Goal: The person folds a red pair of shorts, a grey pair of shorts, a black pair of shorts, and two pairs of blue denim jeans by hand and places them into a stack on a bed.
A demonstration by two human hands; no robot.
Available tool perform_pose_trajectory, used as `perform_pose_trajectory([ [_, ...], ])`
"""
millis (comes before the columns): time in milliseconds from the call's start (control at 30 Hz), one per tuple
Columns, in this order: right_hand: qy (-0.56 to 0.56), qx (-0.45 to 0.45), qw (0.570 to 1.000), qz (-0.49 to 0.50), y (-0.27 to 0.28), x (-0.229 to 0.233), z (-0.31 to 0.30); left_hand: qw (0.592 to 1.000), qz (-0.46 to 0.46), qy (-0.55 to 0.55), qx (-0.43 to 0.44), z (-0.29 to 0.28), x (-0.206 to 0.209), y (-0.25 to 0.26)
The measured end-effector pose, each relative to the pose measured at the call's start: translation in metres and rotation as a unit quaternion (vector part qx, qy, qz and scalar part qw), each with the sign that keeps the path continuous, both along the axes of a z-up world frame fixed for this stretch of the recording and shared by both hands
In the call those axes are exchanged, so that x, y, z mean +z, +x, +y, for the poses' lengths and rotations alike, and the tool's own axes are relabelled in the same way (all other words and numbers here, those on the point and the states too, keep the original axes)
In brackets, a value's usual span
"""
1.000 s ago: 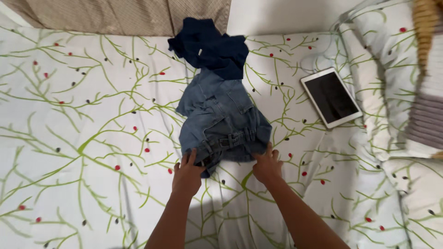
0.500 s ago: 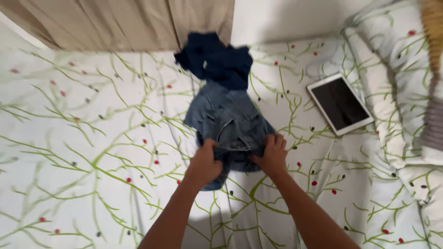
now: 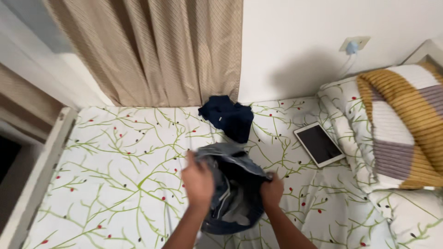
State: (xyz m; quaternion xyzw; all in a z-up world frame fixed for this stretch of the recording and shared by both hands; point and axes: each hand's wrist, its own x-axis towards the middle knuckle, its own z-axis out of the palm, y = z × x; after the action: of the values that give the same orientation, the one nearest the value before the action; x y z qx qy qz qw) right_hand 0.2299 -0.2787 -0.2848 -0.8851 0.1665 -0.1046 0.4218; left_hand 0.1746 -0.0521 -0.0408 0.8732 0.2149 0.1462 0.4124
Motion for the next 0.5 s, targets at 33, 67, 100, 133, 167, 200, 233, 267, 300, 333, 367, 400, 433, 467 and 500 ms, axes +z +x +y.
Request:
perform_pose_trajectory([
  [33,0.038,-0.011,0.998,0.050,-0.003,-0.009,-0.002,0.996,-0.070,-0.017,0.046,0.011,0.007,-0.008],
  [67,0.037,-0.011,0.998,0.049,-0.009,-0.017,0.001,0.986,-0.136,-0.037,0.093,0.019,0.012,-0.019],
  [100,0.056,0.015,0.998,0.037,-0.015,-0.023,0.006,0.985,-0.137,-0.038,0.094,0.025,0.016,-0.030],
  [133,0.074,0.042,0.996,0.023,-0.017,-0.023,0.011,0.988,-0.121,-0.033,0.095,0.031,0.019,-0.039],
  [167,0.072,0.044,0.996,0.020,-0.017,-0.015,0.012,0.989,-0.104,-0.028,0.097,0.038,0.020,-0.048],
  [200,0.139,0.049,0.989,0.007,-0.019,-0.002,0.016,0.989,-0.106,-0.027,0.095,0.049,0.020,-0.058],
  [233,0.204,0.054,0.977,-0.006,-0.025,0.019,0.022,0.995,-0.094,0.007,0.043,0.062,0.017,-0.069],
  [267,0.271,0.055,0.961,0.013,-0.027,0.046,0.029,0.996,-0.082,0.039,-0.012,0.076,0.011,-0.079],
  [300,0.337,0.057,0.939,0.032,-0.026,0.080,0.037,0.996,-0.083,0.038,-0.015,0.092,0.002,-0.087],
  [333,0.392,0.082,0.913,0.080,-0.030,0.117,0.042,0.993,-0.095,0.073,-0.016,0.109,-0.006,-0.093],
  [367,0.445,0.107,0.880,0.128,-0.032,0.155,0.048,0.988,-0.107,0.109,-0.017,0.126,-0.015,-0.099],
  [400,0.371,0.197,0.897,0.134,-0.032,0.191,0.052,0.988,-0.052,0.144,-0.012,0.143,-0.021,-0.110],
  [433,0.293,0.283,0.903,0.139,-0.035,0.223,0.056,0.984,0.004,0.179,-0.007,0.156,-0.025,-0.120],
  [467,0.290,0.283,0.904,0.138,-0.040,0.251,0.062,0.970,0.114,0.211,-0.049,0.168,-0.023,-0.135],
  [500,0.258,0.381,0.880,0.120,-0.046,0.273,0.070,0.941,0.223,0.239,-0.089,0.180,-0.017,-0.154],
])
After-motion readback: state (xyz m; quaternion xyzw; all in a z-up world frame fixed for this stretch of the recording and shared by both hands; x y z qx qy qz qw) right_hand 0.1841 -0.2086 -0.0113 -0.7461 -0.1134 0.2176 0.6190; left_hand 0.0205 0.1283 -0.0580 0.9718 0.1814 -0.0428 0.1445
